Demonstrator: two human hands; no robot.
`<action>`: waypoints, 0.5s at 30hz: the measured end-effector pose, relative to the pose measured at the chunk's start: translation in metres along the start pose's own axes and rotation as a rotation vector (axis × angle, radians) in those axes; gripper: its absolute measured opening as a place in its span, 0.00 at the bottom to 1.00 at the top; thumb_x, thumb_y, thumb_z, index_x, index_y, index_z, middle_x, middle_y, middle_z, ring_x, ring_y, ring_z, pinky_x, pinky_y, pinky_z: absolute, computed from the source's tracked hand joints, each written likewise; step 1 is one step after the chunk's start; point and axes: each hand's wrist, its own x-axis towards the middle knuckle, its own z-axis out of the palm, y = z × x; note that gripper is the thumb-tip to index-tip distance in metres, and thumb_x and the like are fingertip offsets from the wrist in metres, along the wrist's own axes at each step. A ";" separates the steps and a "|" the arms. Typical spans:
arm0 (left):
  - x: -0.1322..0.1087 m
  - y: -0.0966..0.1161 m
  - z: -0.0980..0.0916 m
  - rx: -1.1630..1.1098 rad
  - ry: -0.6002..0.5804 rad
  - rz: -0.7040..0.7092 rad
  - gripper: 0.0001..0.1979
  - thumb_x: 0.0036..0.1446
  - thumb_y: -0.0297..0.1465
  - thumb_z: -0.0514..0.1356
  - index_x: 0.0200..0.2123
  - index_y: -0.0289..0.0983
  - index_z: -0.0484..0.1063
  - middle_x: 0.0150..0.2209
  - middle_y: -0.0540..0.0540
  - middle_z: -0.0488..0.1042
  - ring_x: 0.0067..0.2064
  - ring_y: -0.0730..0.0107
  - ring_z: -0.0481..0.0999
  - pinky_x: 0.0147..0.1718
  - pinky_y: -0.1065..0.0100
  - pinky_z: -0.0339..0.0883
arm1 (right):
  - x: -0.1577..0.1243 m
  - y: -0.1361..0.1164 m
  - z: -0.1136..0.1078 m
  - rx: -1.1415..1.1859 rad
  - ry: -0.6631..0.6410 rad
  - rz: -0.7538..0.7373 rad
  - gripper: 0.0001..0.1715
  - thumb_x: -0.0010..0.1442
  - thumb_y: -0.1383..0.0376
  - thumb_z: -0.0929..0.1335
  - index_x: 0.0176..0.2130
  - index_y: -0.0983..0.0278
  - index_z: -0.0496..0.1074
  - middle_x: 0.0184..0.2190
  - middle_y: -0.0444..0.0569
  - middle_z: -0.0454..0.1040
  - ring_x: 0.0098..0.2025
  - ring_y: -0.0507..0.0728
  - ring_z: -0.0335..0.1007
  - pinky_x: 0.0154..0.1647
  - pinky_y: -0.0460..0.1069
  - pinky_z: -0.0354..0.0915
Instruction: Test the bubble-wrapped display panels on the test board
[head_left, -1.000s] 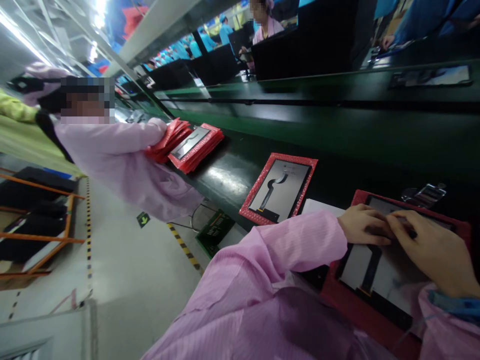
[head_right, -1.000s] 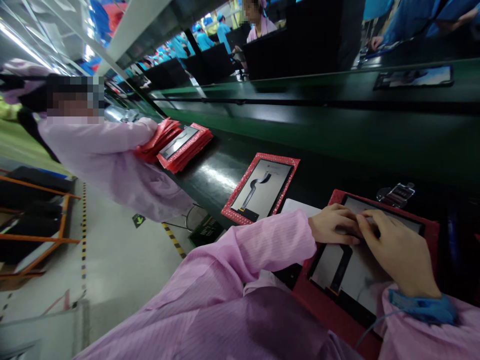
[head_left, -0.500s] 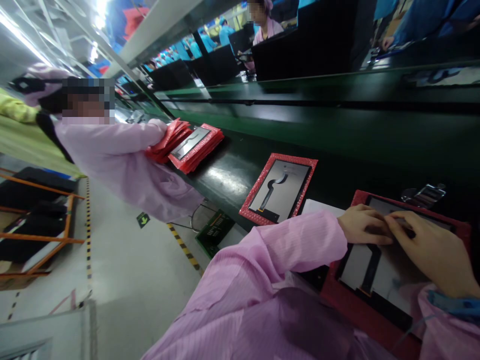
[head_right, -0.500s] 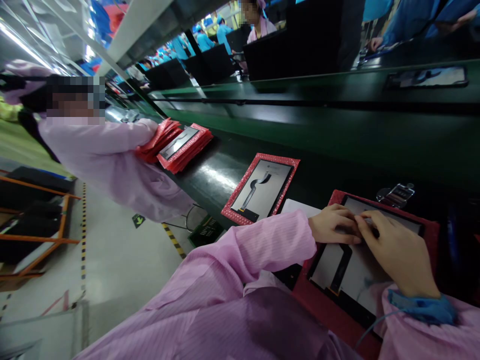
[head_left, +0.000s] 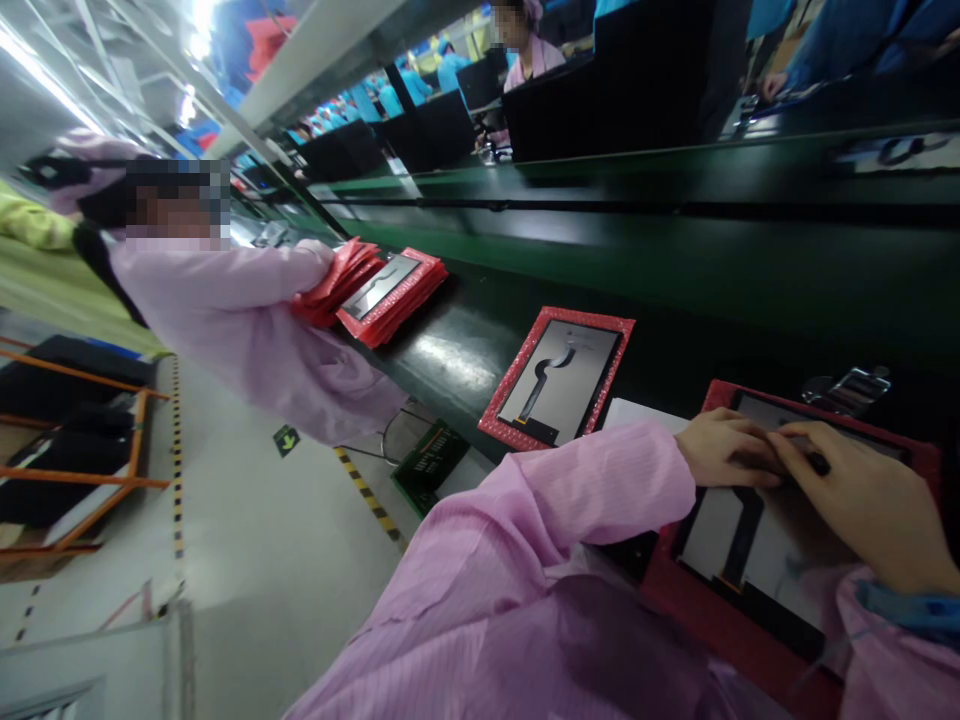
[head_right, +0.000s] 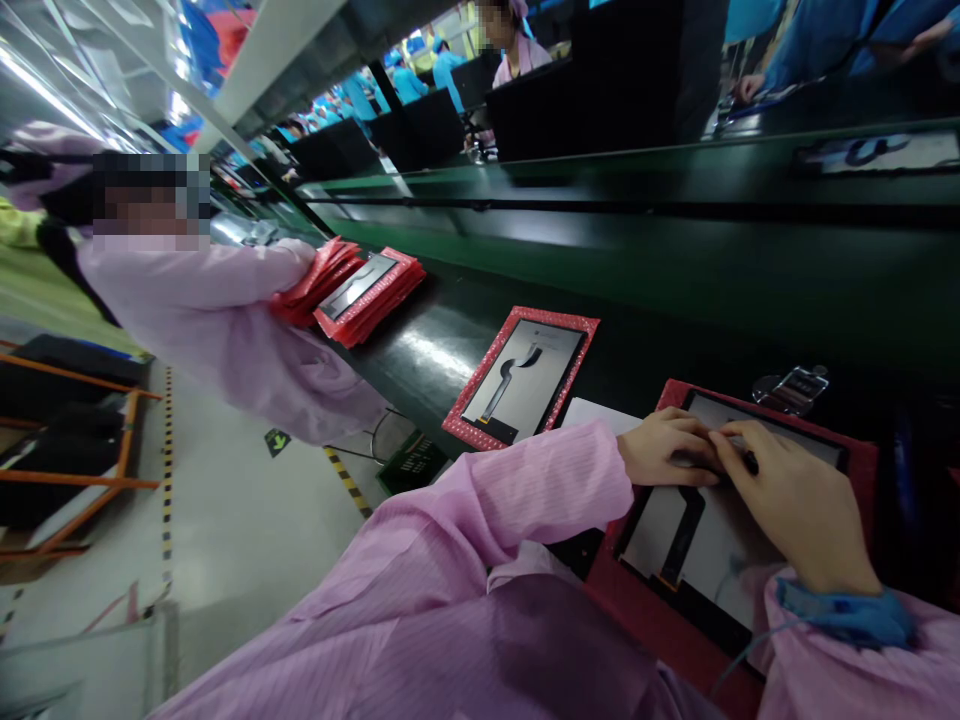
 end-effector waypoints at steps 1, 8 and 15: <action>0.000 0.000 0.000 0.005 -0.003 -0.001 0.14 0.58 0.37 0.67 0.45 0.38 0.79 0.53 0.44 0.77 0.57 0.67 0.73 0.63 0.65 0.57 | 0.001 0.000 -0.001 -0.037 0.041 -0.066 0.33 0.73 0.61 0.48 0.41 0.65 0.76 0.36 0.49 0.79 0.27 0.54 0.72 0.18 0.49 0.56; -0.001 0.002 -0.004 0.018 -0.035 0.009 0.16 0.60 0.39 0.65 0.48 0.36 0.77 0.53 0.44 0.77 0.57 0.67 0.73 0.63 0.67 0.56 | 0.008 -0.005 -0.006 -0.005 0.076 0.002 0.31 0.74 0.56 0.49 0.39 0.66 0.72 0.30 0.45 0.78 0.22 0.52 0.69 0.16 0.46 0.57; 0.000 -0.003 0.002 -0.023 0.004 0.017 0.15 0.59 0.38 0.66 0.46 0.37 0.79 0.54 0.43 0.76 0.58 0.64 0.73 0.65 0.63 0.57 | 0.005 -0.004 -0.006 0.055 -0.006 0.045 0.38 0.73 0.55 0.43 0.42 0.64 0.74 0.37 0.48 0.81 0.27 0.54 0.74 0.19 0.49 0.56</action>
